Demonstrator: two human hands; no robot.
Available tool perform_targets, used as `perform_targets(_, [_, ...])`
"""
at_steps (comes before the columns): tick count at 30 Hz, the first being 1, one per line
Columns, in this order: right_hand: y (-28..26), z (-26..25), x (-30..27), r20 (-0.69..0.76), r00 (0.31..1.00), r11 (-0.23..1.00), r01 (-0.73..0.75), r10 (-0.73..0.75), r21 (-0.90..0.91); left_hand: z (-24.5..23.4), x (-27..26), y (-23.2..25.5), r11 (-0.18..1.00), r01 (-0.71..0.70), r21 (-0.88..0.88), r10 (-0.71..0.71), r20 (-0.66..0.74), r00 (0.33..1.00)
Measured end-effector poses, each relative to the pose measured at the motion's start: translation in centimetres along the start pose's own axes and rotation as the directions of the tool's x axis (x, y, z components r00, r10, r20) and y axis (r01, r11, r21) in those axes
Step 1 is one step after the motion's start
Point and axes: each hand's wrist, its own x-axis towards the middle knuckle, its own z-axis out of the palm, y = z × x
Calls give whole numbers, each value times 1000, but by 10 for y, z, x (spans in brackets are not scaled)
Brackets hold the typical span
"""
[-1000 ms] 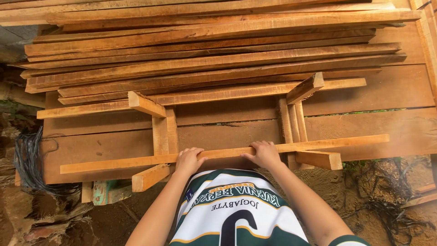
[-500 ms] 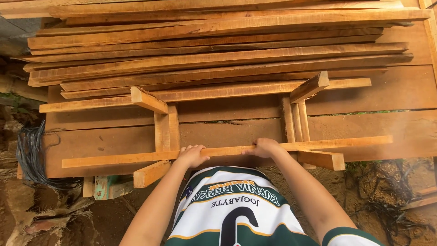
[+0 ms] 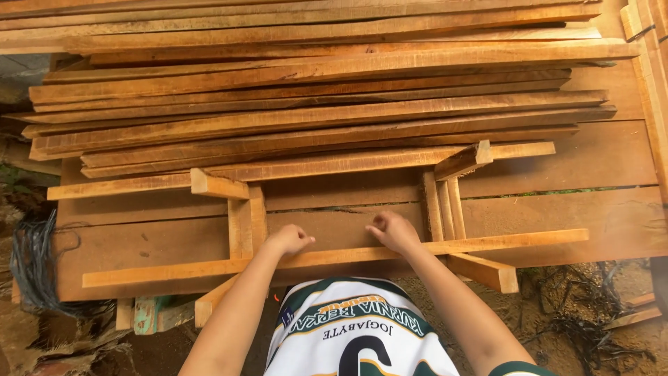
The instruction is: Organize and align wooden slats on a wooden rack in an outdoor workshop environment.
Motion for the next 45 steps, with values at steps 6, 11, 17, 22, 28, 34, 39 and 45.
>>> perform_targets(6, [-21,-39,61,-594,705,915,217,-387,-339,-57,61,-3,967,-158,203,251,-612,750])
perform_targets(11, [-39,-73,99,-365,883,912,145,-295,-384,-106,57,3,954,62,293,109,-532,840])
perform_targets(17, [-6,-73,140,-248,916,868,174,-316,-465,-104,85,-24,932,77,354,156,-585,796])
perform_targets(22, [-3,-118,125,-407,786,827,223,-465,-515,-128,48,-6,956,-62,286,250,-689,680])
perform_targets(28, [-85,-223,28,-494,630,772,293,-600,-564,-172,-31,46,842,-358,403,520,-782,344])
perform_targets(34, [-111,-247,-59,-508,610,788,389,-608,-477,-163,-128,88,820,-395,414,547,-769,331])
perform_targets(39, [-88,-206,-94,-237,922,951,289,-306,-106,-117,-160,83,894,-392,215,445,-525,725])
perform_targets(45, [-29,-91,-27,-127,967,967,202,-222,-155,-33,-71,41,942,-298,153,334,-511,792])
